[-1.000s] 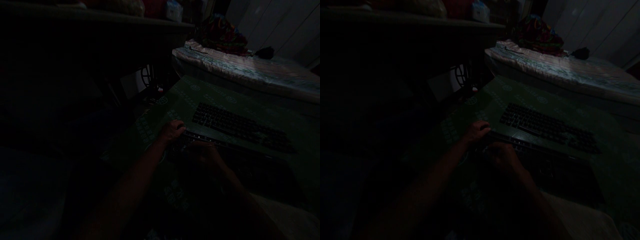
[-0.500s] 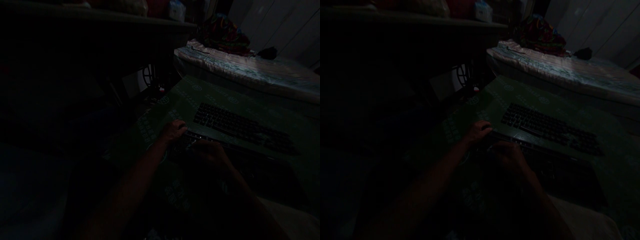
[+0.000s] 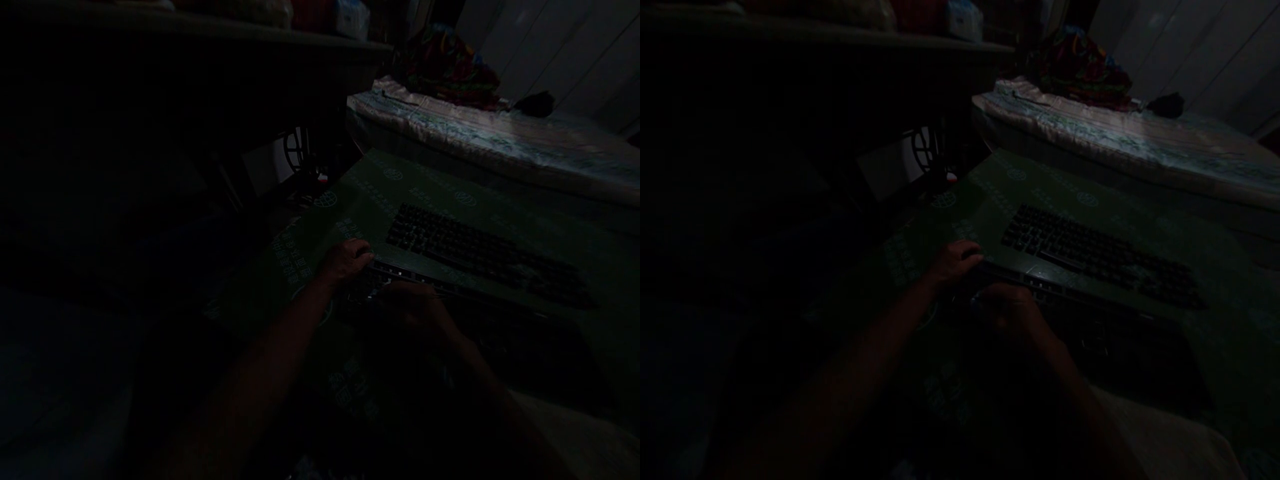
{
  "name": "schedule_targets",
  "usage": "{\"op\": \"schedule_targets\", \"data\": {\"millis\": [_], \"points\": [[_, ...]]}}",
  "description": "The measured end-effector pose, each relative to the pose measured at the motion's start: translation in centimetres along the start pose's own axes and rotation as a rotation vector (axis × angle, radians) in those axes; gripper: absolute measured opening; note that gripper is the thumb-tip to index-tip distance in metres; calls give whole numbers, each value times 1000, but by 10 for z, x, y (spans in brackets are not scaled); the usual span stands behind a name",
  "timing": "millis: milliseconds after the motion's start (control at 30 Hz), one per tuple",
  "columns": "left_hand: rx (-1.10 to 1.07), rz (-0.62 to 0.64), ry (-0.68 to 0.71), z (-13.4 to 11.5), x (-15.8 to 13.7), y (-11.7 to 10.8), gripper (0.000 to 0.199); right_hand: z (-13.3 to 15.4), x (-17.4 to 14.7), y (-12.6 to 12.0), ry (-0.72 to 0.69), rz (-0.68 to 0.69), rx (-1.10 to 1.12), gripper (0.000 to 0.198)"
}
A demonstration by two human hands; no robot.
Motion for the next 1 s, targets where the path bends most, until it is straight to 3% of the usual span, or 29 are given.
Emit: {"op": "schedule_targets", "data": {"millis": [200,400,667,900,1000], "points": [[13,4,-10,0,0,0,20,-4,0,-7,7,-69,-11,14],[19,-8,-12,-1,1,0,19,-3,0,-5,11,-23,-21,15],[12,-2,-2,-2,1,0,20,-10,6,-3,28,-125,35,14],[14,-7,-24,-3,0,-1,20,-10,8,-1,51,-46,-43,15],[22,0,-19,-4,0,-1,21,-6,8,-3,40,-76,-22,15]]}}
Point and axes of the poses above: each hand's wrist, its own x-axis towards the middle knuckle, its own y-axis out of the palm, z = x × y, the point moved 6 cm from there along x, towards the middle knuckle, and after that the axes turned 12 degrees about -x, right-handed, at the moved point
